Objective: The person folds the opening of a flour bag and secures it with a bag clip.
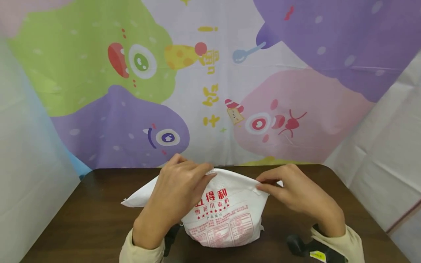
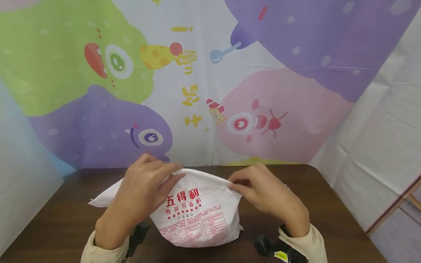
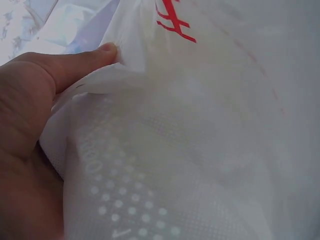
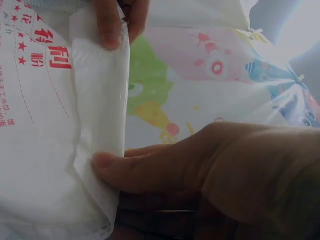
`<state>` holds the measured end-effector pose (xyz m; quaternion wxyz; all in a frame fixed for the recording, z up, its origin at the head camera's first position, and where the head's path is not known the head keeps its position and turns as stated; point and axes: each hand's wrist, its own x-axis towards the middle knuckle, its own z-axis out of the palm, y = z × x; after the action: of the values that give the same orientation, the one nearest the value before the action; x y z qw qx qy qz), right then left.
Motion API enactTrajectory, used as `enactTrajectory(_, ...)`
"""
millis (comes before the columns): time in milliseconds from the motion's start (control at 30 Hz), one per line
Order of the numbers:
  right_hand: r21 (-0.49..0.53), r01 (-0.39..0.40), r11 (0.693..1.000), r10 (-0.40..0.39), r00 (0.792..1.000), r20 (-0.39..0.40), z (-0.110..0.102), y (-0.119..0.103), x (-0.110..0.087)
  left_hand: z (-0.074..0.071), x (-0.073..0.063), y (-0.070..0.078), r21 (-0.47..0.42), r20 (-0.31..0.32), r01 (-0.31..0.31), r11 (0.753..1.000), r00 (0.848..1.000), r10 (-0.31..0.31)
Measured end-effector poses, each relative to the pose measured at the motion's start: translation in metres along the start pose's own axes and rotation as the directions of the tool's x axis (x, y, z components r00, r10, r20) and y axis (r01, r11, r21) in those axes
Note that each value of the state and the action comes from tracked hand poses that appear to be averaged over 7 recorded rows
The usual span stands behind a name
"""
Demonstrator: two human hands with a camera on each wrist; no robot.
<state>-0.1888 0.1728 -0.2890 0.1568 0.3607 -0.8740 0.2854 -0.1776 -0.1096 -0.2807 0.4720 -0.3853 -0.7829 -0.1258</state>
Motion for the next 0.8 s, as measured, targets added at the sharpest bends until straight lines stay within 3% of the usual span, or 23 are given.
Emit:
enactTrajectory(133, 0.001, -0.016, 1.000, 0.016, 1.000, 0.003, -0.0014, 0.0011, -0.0008, 0.0007, 0.0020, 0.0021, 0.012, 0.005, -0.011, 1.000, 1.000, 0.011)
enactTrajectory(400, -0.046, -0.081, 0.996, 0.085, 0.991, 0.100, -0.0068, -0.0005, -0.0041, -0.0033, 0.0027, 0.0024, 0.021, 0.060, 0.007, 1.000, 0.998, -0.009)
enactTrajectory(633, -0.050, -0.067, 0.997, 0.071, 0.993, 0.089, -0.0063, 0.0012, -0.0018, -0.0051, 0.0005, 0.0018, -0.027, 0.077, 0.034, 0.999, 0.997, -0.032)
enactTrajectory(800, -0.031, -0.082, 0.996, 0.085, 0.992, 0.091, -0.0036, -0.0016, -0.0010, -0.0039, 0.0005, 0.0026, -0.009, 0.070, 0.027, 1.000, 0.997, -0.026)
